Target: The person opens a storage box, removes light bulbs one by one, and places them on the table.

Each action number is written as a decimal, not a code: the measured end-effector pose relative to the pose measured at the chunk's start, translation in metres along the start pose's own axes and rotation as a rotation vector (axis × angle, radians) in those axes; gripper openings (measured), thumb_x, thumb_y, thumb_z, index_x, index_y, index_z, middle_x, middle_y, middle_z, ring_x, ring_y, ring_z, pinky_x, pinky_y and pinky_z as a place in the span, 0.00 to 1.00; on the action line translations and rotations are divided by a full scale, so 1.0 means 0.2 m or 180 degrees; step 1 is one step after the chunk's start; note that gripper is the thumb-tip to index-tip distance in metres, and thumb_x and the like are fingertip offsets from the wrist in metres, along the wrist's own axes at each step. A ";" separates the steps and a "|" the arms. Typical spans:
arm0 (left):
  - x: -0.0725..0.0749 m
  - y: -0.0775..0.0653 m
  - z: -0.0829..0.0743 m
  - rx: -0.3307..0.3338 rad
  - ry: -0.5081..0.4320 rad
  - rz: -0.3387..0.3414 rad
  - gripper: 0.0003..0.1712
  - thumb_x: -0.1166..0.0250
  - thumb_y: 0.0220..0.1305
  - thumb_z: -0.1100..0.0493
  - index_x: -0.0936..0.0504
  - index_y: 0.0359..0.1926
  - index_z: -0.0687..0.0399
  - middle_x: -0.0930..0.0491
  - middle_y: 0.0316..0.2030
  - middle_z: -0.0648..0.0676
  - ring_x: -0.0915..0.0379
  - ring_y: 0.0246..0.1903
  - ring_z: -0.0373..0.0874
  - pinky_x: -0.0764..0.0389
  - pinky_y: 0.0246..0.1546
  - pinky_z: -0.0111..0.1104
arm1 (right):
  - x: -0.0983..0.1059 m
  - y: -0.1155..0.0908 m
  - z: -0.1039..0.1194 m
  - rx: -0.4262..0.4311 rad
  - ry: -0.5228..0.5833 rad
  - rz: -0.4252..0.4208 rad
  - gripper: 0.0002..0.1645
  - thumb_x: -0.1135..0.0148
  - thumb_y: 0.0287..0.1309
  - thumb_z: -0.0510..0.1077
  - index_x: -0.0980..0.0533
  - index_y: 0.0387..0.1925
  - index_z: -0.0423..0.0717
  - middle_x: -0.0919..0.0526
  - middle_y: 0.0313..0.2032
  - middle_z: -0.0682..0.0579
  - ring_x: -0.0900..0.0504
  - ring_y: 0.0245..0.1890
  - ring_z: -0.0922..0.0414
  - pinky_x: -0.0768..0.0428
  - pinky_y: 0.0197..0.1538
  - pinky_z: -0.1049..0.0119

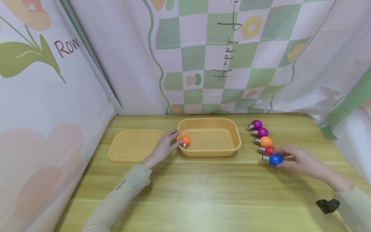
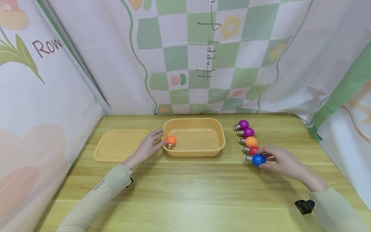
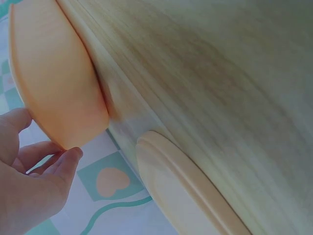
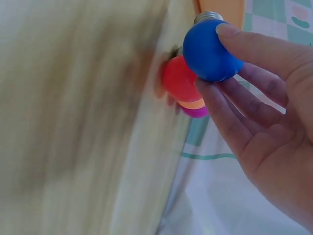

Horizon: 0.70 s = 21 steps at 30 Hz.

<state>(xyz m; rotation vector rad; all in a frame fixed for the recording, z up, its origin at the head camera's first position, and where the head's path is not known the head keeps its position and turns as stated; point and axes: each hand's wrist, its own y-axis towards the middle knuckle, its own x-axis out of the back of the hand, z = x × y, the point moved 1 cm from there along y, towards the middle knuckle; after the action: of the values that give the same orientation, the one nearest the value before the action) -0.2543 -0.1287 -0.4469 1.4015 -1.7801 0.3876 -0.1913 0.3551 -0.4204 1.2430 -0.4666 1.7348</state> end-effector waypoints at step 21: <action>0.00 0.00 0.00 0.0007 -0.0008 0.0022 0.32 0.35 0.67 0.55 0.30 0.65 0.71 0.31 0.68 0.69 0.35 0.69 0.62 0.33 0.72 0.50 | -0.09 -0.07 -0.07 -0.0130 -0.0007 -0.0112 0.26 0.21 0.38 0.34 0.20 0.43 0.38 0.15 0.38 0.43 0.24 0.38 0.80 0.14 0.34 0.74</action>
<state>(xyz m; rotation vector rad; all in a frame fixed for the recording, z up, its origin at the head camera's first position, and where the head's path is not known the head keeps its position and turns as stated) -0.2550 -0.1292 -0.4467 1.3984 -1.7876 0.3917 -0.1855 0.3643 -0.4448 1.2175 -0.4763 1.6866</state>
